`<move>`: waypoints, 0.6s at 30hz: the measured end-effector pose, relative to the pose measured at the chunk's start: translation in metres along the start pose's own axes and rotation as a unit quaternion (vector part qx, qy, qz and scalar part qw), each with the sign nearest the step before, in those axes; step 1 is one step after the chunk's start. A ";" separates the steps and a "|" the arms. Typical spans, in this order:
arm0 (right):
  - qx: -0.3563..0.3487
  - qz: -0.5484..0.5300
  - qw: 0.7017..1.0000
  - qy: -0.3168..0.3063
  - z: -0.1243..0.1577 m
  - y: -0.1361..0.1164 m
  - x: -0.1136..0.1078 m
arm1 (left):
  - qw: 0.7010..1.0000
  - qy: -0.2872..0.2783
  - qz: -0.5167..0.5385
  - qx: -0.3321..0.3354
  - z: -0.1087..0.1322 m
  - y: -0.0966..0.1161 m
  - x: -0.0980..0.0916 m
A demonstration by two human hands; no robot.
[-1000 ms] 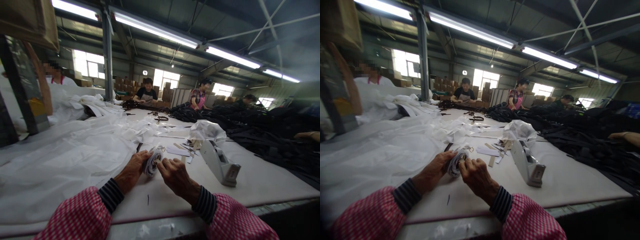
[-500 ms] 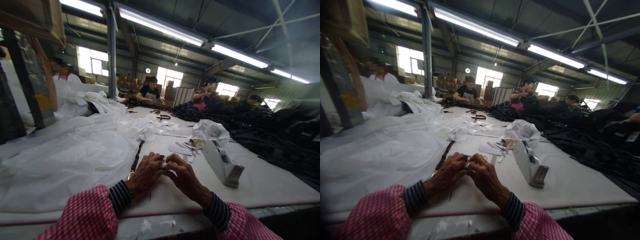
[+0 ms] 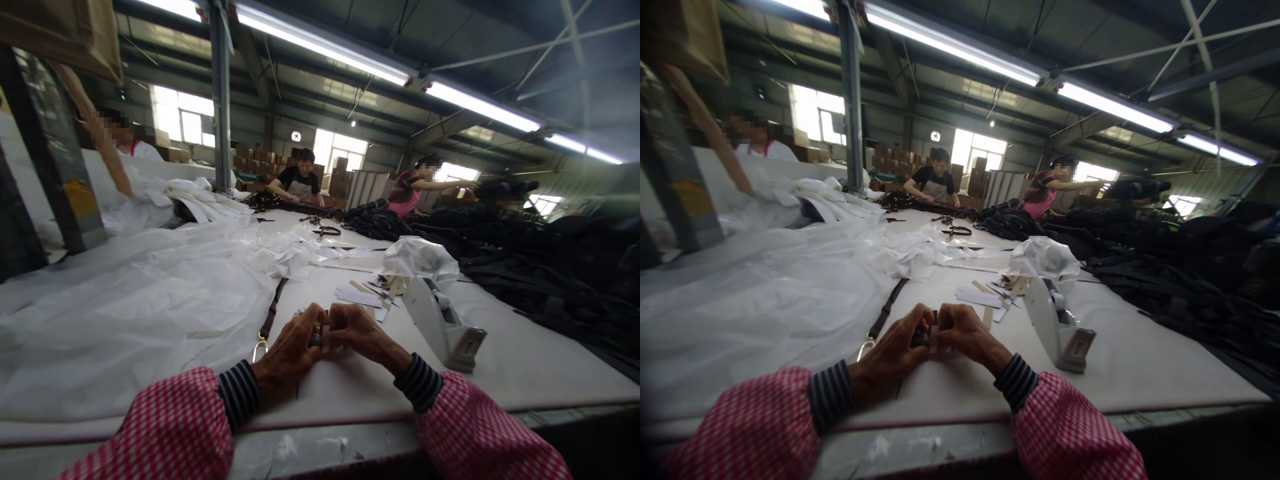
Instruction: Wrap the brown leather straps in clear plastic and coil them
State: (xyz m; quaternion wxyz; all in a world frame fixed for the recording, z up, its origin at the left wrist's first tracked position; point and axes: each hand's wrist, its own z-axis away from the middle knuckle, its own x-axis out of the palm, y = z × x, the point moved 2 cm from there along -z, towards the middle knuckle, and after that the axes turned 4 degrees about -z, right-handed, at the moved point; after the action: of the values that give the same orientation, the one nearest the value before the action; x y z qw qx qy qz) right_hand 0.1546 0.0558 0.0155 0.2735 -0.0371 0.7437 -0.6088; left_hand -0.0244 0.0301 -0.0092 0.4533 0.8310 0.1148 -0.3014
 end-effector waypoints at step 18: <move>-0.030 -0.070 0.997 0.010 -0.005 0.007 0.006 | 0.980 -0.084 -0.174 0.037 -0.008 -0.001 -0.015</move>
State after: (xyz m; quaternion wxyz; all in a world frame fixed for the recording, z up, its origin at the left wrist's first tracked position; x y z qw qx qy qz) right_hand 0.1487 0.0596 0.0077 0.2214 -0.0913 0.7600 -0.6042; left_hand -0.0338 0.0381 0.0027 0.3709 0.7861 0.2083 -0.4483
